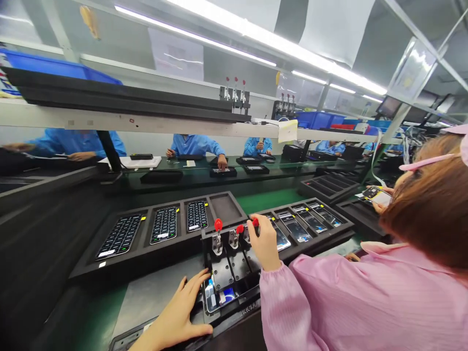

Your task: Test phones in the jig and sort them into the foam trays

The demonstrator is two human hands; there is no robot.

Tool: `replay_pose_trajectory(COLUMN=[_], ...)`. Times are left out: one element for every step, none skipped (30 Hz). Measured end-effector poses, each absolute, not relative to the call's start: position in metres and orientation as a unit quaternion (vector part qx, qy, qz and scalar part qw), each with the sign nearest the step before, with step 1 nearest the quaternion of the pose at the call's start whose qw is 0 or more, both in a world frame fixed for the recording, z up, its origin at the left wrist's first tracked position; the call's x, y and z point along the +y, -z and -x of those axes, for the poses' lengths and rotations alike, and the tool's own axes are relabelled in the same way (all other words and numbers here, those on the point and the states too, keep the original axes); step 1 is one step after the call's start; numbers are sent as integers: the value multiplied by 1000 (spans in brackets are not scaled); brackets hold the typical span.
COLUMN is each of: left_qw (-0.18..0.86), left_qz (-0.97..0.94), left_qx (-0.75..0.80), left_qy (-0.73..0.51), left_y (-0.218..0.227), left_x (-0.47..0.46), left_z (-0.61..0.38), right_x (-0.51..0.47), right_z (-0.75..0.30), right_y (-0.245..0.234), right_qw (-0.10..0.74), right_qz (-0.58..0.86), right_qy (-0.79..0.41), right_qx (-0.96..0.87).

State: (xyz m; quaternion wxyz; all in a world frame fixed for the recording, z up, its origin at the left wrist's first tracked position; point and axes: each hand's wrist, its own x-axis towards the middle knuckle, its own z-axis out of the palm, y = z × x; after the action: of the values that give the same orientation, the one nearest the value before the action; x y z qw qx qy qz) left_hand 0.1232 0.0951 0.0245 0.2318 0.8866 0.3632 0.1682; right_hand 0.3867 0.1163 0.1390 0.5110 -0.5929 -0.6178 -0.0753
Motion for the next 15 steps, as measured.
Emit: replay_pose_trajectory(left_qw=[229, 226, 223, 221, 221, 220, 221, 222, 223, 225, 227, 229, 231, 233, 235], left_qz=[-888, -890, -891, -891, -891, -890, -889, -888, -887, -886, -885, -884, -885, -885, -886], left_qx=[361, 359, 357, 356, 356, 357, 358, 360, 361, 362, 362, 361, 360, 358, 356], left_qy=[-168, -169, -171, -173, -176, -179, -181, -182, -183, -185, -186, -186, -186, -185, -183], left_y=[-23, -22, -20, -18, -17, -16, -15, -14, -14, -14, -14, -14, -14, -14, -15], left_x=[97, 98, 99, 100, 100, 100, 99, 99, 99, 98, 98, 98, 98, 98, 98], left_z=[-126, -128, -129, -129, -129, -128, -128, -127, -127, -127, -127, -127, -127, -127, -127], right_x=[111, 104, 95, 85, 76, 69, 63, 60, 59, 60, 61, 63, 65, 66, 67], right_z=[-388, -388, -388, -388, -388, -387, -386, -385, -383, -382, -381, -380, -379, -378, -378], right_y=[-134, -127, -117, -105, -93, -81, -69, -60, -54, -50, -48, -49, -51, -53, -55], right_qw=[521, 532, 539, 536, 518, 486, 444, 400, 360, 331, 316, 318, 333, 360, 392], right_qz=[591, 586, 581, 579, 587, 604, 629, 655, 679, 697, 707, 708, 703, 695, 684], right_qy=[89, 109, 132, 154, 176, 191, 199, 201, 196, 187, 175, 164, 154, 145, 137], right_qx=[-610, -601, -596, -595, -597, -602, -606, -608, -609, -608, -608, -609, -609, -606, -600])
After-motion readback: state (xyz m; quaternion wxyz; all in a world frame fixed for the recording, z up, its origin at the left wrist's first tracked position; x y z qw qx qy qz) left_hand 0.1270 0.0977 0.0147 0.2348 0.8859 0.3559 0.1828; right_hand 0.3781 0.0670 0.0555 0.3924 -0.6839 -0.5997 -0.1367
